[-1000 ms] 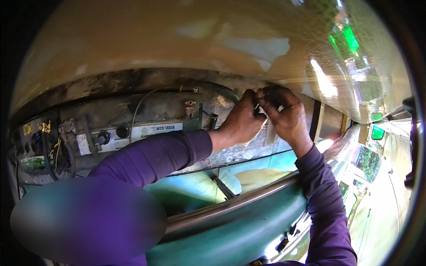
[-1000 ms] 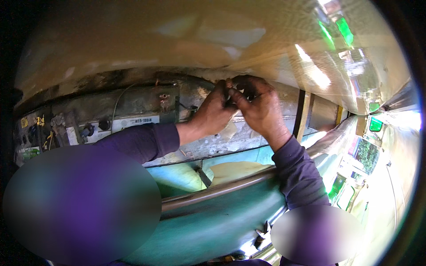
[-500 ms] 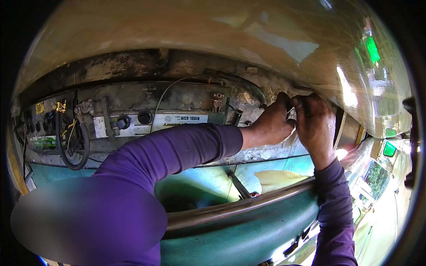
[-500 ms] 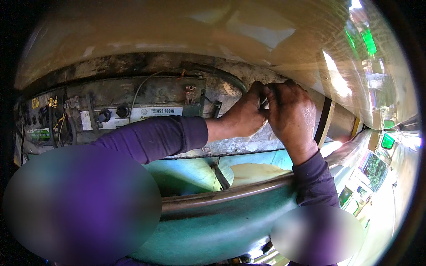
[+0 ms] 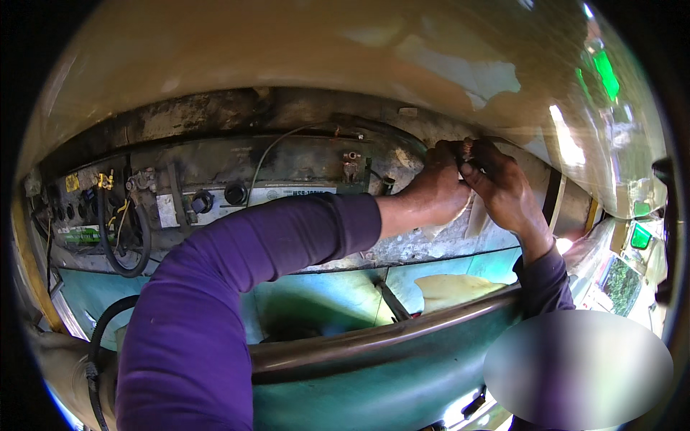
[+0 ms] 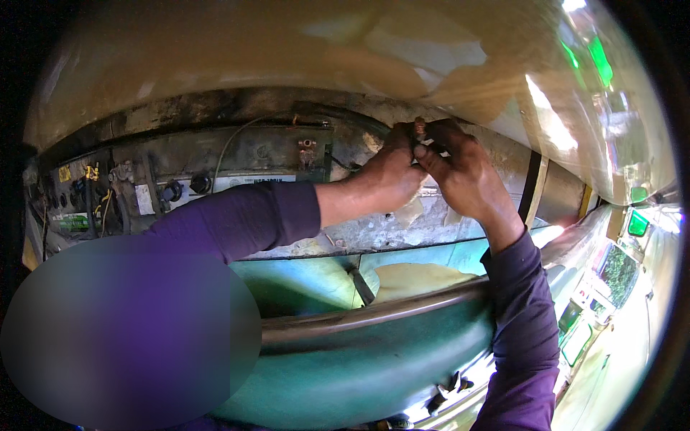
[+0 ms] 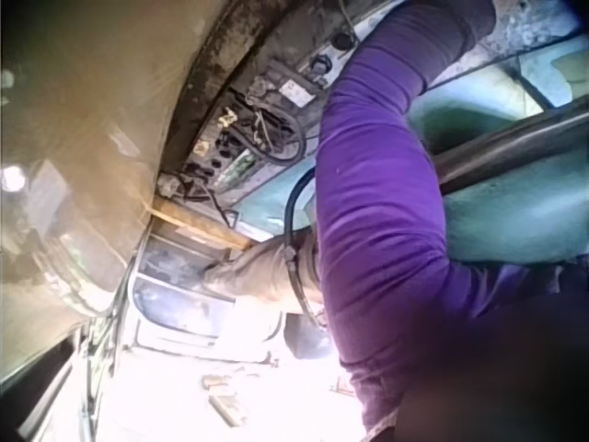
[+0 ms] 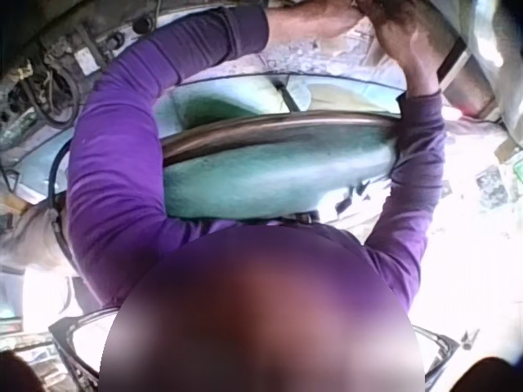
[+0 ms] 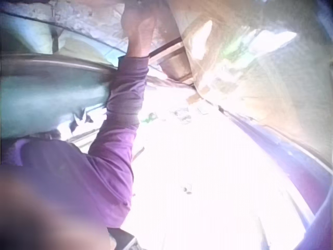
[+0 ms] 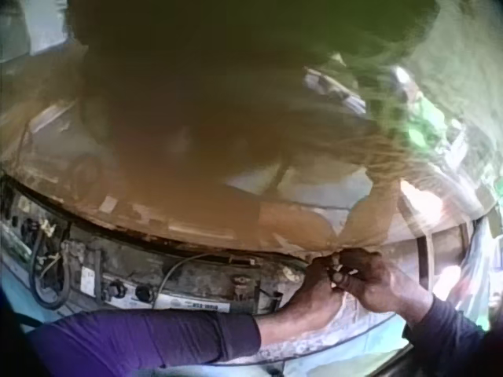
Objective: The person works under the hood of a vehicle, using pliers and a wrench to adjust components near the engine. They pour liquid from a funnel into the engine and wipe the area with a cloth.
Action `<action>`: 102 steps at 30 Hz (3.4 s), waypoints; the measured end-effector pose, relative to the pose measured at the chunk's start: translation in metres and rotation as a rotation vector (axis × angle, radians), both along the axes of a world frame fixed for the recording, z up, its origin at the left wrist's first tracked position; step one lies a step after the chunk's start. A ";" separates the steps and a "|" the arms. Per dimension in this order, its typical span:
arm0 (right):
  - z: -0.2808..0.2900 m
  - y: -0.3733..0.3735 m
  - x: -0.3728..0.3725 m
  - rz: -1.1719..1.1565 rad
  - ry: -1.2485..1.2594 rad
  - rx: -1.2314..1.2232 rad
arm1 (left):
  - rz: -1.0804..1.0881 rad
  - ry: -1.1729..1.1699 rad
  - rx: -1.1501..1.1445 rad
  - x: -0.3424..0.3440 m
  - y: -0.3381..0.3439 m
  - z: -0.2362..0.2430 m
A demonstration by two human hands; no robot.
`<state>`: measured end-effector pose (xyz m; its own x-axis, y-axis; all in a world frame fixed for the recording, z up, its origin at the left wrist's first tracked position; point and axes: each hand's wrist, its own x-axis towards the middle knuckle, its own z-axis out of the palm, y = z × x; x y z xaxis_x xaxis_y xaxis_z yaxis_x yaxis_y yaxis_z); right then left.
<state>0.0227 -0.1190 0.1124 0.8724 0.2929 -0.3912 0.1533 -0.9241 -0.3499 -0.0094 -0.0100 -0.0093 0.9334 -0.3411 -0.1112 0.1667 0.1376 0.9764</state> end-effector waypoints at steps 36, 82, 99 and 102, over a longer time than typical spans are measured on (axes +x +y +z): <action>-0.093 0.013 0.001 0.272 0.324 0.139 | -0.361 0.099 1.485 0.043 0.154 0.000; -0.114 0.018 0.004 0.203 0.215 0.156 | -0.247 0.206 1.217 -0.022 0.196 0.119; -0.101 0.028 0.000 0.190 0.265 0.096 | -0.230 0.075 1.169 -0.002 0.203 0.130; -0.107 0.028 -0.001 0.115 0.299 0.179 | -0.235 0.066 1.169 0.000 0.201 0.131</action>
<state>0.0219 -0.0907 0.0055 0.6847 0.4694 -0.5575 0.1192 -0.8268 -0.5497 -0.0097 0.1905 0.1214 0.8428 -0.1628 -0.5131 0.1234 -0.8694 0.4784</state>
